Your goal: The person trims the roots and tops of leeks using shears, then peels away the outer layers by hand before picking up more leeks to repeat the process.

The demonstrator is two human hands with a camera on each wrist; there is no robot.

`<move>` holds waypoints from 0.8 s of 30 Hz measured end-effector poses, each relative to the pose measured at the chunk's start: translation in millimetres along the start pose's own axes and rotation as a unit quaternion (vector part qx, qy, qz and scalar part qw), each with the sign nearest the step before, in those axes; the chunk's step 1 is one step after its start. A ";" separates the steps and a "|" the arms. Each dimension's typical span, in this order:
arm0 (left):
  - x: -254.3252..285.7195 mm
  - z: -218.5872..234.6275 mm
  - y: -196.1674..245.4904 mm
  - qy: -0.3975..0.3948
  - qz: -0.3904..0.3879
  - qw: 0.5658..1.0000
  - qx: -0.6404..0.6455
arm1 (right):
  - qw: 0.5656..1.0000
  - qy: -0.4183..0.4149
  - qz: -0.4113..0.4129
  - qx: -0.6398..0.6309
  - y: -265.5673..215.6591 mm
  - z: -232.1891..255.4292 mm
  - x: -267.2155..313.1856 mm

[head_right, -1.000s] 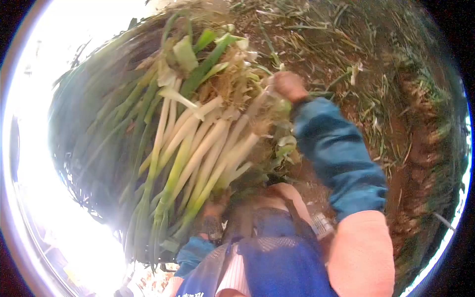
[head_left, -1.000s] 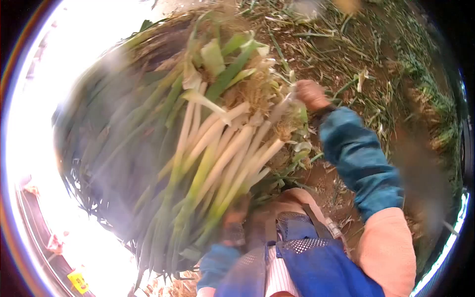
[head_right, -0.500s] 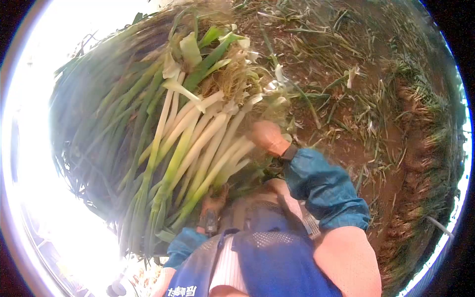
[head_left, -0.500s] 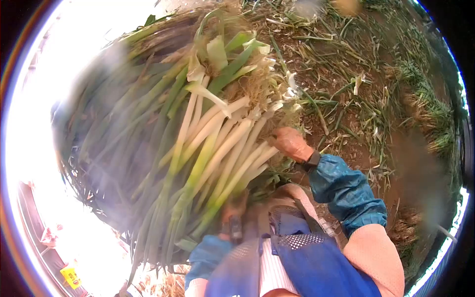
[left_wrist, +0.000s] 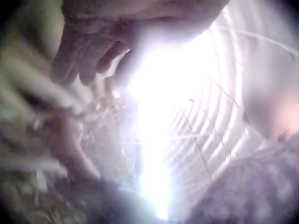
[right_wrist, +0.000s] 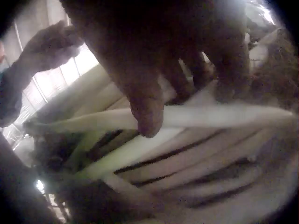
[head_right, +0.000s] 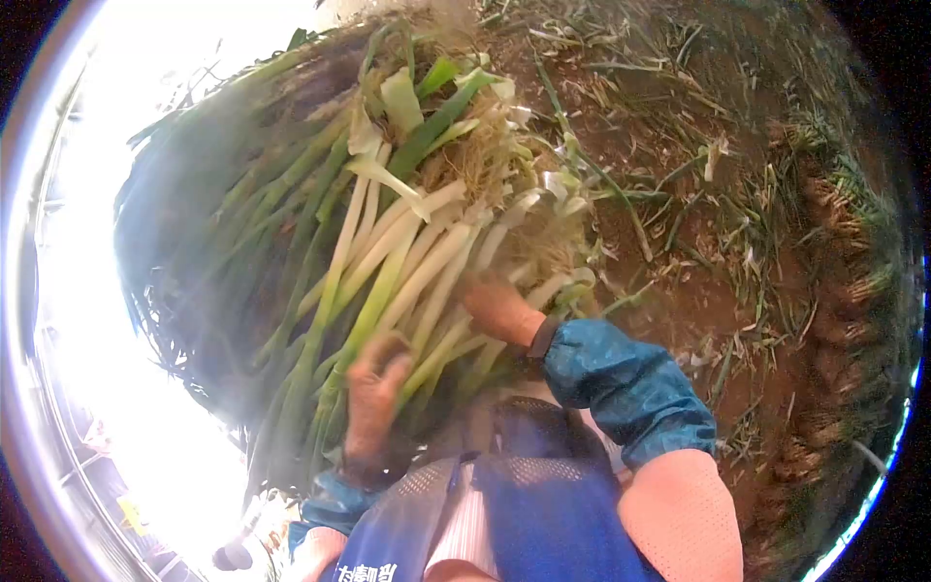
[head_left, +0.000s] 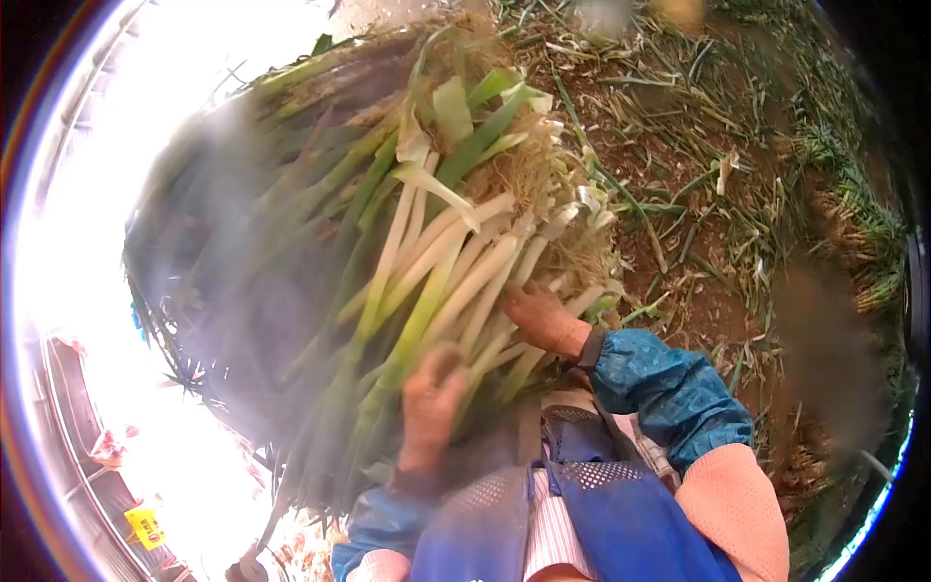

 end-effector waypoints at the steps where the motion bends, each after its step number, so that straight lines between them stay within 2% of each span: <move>1: -14.2 17.3 13.8 0.074 -0.088 0.983 -0.145 | 1.000 -0.011 0.008 0.007 -3.4 3.0 -2.3; 2: -28.8 31.0 26.5 0.147 -0.172 0.932 -0.285 | 0.999 -0.032 -0.010 -0.035 -5.9 8.9 -4.5; 4: -65.3 43.7 32.8 0.205 -0.173 0.858 -0.438 | 0.996 0.042 -0.019 -0.075 -14.9 41.4 -11.1; 5: -77.0 46.2 25.8 0.191 -0.162 0.860 -0.445 | 0.992 0.080 -0.024 -0.093 -19.5 62.0 -16.7; 6: -88.6 47.5 17.5 0.176 -0.151 0.862 -0.451 | 0.983 0.167 -0.021 -0.075 -25.3 92.3 -25.2; 8: -100.9 51.3 9.3 0.174 -0.150 0.853 -0.468 | 0.971 0.204 -0.078 -0.098 -30.5 133.9 -52.7; 11: -117.6 64.8 -18.3 0.107 -0.109 0.905 -0.397 | 0.966 0.222 -0.134 -0.009 -19.1 141.4 -102.7; 13: -112.8 65.9 -14.6 0.117 -0.116 0.907 -0.388 | 0.953 0.255 -0.141 0.079 -6.3 127.7 -129.6; 14: -108.9 64.6 -13.6 0.121 -0.119 0.909 -0.381 | 0.952 0.245 -0.108 0.145 7.4 110.7 -140.6; 17: -102.0 58.9 -16.1 0.109 -0.048 0.907 -0.405 | 0.976 0.068 -0.065 0.196 34.9 106.8 -140.4; 18: -96.9 57.8 -13.2 0.103 -0.075 0.917 -0.378 | 0.952 0.124 -0.094 0.263 55.4 119.7 -129.4; 20: -93.3 54.9 -28.9 0.087 -0.069 0.914 -0.391 | 0.879 0.234 -0.143 0.391 114.9 156.3 -92.7; 21: -93.0 53.3 -34.8 0.079 -0.067 0.912 -0.398 | 0.871 0.338 -0.103 0.340 152.2 189.5 -60.6; 22: -93.3 52.0 -32.6 0.094 -0.098 0.904 -0.405 | 0.901 0.228 -0.287 0.232 174.1 226.8 -29.0; 24: -89.3 48.8 -25.9 0.121 -0.155 0.886 -0.420 | 0.877 0.147 -0.388 0.242 196.7 274.9 16.9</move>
Point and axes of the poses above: each hand's wrist, its own x-axis away from the middle knuckle, its own z-axis out of the back of the hand, y = z × x, the point moved 5 cm from there along -x, towards the middle knuckle, and after that the axes turned 5 degrees about -y, right-handed, at the moved point
